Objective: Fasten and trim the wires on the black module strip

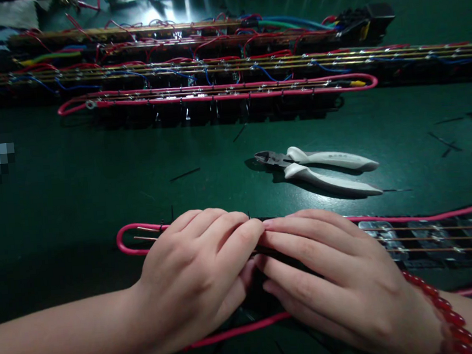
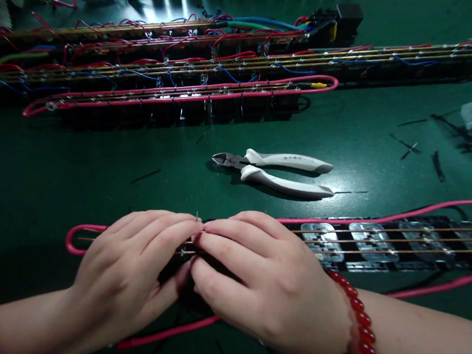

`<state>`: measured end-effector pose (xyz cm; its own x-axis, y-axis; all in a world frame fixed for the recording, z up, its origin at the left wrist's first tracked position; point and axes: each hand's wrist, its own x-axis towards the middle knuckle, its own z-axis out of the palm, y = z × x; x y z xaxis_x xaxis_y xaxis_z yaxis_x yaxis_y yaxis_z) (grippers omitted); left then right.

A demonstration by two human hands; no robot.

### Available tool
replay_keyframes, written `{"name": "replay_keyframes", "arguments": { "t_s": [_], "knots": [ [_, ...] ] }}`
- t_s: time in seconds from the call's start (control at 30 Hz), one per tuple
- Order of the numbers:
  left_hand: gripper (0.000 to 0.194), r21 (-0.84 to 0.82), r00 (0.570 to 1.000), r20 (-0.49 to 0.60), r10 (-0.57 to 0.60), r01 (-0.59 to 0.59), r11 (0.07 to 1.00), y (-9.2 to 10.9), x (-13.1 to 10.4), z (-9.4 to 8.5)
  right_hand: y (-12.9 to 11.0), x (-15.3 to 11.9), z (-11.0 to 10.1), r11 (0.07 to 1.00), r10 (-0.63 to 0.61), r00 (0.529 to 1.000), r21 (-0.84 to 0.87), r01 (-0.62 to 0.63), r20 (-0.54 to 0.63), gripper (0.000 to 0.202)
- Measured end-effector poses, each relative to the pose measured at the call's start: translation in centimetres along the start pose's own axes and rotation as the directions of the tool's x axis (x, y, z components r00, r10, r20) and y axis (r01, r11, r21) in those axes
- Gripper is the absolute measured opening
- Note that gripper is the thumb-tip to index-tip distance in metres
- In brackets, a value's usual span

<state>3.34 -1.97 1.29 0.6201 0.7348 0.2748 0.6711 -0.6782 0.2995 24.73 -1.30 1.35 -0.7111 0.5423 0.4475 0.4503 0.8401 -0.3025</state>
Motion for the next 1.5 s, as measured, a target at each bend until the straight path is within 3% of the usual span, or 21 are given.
{"name": "replay_keyframes", "arguments": {
  "t_s": [1.5],
  "knots": [
    [0.031,0.037,0.998,-0.019,0.053,-0.053,0.998,-0.42,-0.11,0.27,0.17,-0.17,0.05,1.0,-0.016,1.0,0.001,0.016,0.016,0.015]
  ]
}}
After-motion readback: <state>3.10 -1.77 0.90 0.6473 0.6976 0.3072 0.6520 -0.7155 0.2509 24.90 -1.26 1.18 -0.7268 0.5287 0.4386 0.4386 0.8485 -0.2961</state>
